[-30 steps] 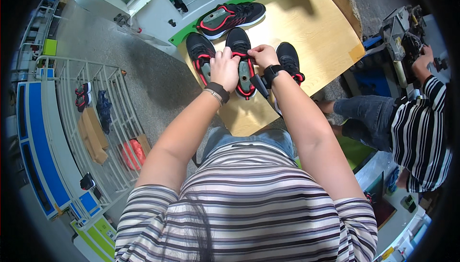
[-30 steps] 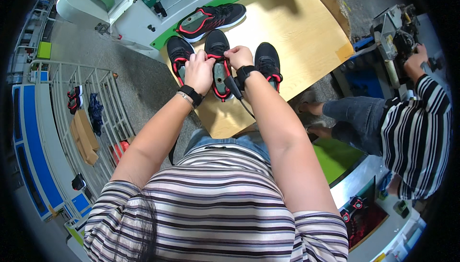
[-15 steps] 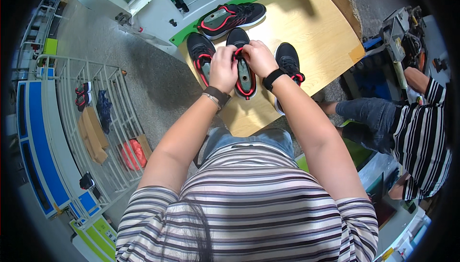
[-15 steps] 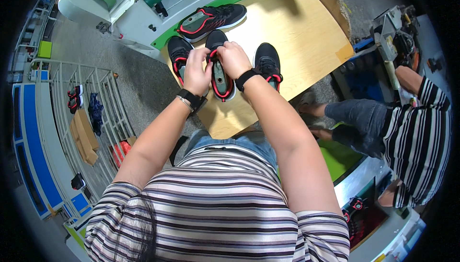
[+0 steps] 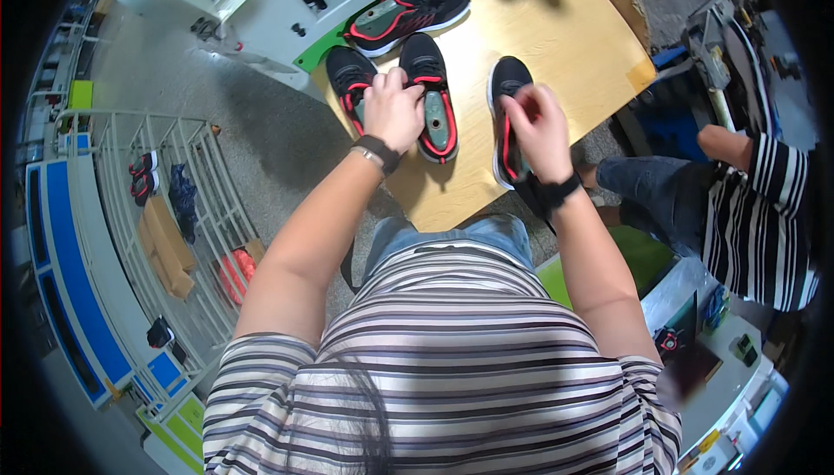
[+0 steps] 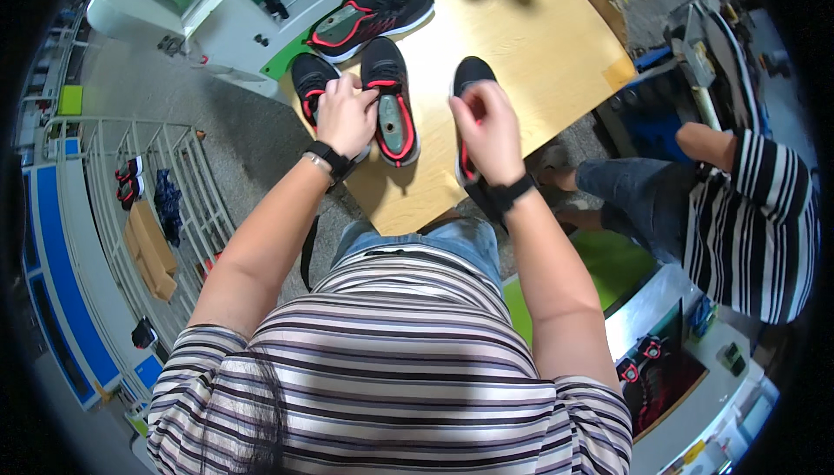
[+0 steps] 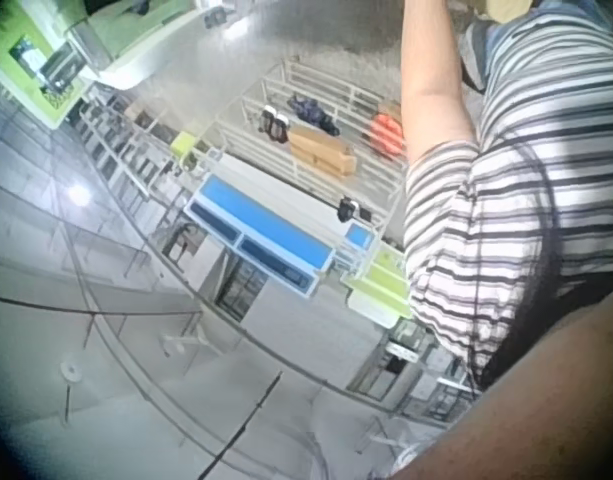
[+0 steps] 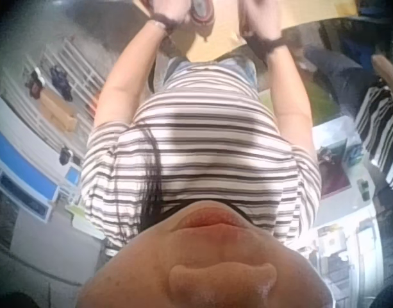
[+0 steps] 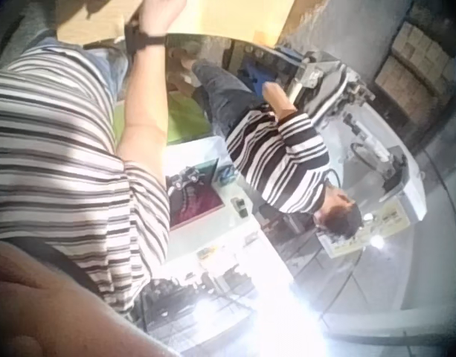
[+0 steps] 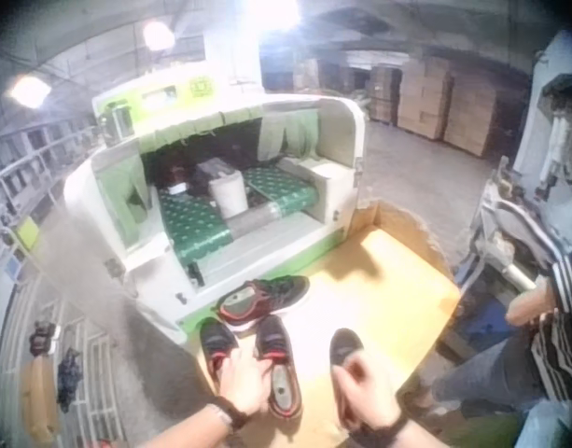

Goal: The person picks up shoes from a table, places them into a machine, and then removes them to pull the laces before placing them onto a rack.

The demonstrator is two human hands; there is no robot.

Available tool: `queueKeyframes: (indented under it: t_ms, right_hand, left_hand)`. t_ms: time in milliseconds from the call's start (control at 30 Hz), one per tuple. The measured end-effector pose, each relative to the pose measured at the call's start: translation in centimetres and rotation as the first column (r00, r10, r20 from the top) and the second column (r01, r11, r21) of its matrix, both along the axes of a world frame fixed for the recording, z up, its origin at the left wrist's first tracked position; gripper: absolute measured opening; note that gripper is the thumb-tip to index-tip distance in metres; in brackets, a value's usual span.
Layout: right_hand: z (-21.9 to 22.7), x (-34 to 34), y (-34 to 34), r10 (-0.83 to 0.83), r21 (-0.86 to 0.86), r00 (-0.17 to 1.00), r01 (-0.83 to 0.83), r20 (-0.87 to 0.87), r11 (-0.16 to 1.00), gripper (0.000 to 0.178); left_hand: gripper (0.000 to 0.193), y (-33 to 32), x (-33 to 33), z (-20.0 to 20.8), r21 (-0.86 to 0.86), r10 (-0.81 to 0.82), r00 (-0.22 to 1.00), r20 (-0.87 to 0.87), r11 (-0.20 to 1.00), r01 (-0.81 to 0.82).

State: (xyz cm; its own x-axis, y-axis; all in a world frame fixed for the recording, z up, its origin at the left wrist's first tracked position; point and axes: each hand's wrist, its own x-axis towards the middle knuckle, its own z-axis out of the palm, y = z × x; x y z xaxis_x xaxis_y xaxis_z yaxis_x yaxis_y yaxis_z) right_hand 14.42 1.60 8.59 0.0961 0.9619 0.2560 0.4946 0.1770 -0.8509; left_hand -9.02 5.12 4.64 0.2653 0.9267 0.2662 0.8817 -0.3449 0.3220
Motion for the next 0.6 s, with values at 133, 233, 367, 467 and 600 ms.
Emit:
queueKeyframes:
  t_ms: [133, 233, 367, 467, 600]
  right_hand:
    - [-2.4, 5.7, -5.6, -0.200, -0.200, 0.979, 0.202, 0.030, 0.959, 0.022]
    - [-4.6, 6.9, -7.8, -0.358, -0.220, 0.930, 0.333, -0.083, 0.917, 0.026]
    - [-7.9, 2.8, -6.9, -0.256, -0.238, 0.967, 0.249, 0.003, 0.939, 0.090]
    - [-7.5, 1.5, -5.1, -0.248, -0.299, 0.968, 0.231, -0.021, 0.926, 0.093]
    - [-5.5, 4.6, -2.9, -0.321, -0.389, 0.896, 0.190, -0.308, 0.901, 0.082]
  left_hand:
    - [0.011, -1.2, -0.5, -1.5, 0.100, 0.035, 0.976, 0.214, 0.993, -0.057]
    - [0.039, -1.8, -0.3, -2.9, 0.118, 0.059, 0.852, 0.520, 0.983, -0.140]
    - [0.102, -4.0, 4.7, -3.7, -0.258, 0.269, 0.732, 0.626, 0.957, -0.130]
    - [0.115, -3.1, 6.0, -4.7, -0.354, 0.332, 0.632, 0.701, 0.930, -0.096]
    - [0.106, -1.5, 3.6, 1.9, -0.614, 0.549, 0.384, 0.742, 0.787, 0.061]
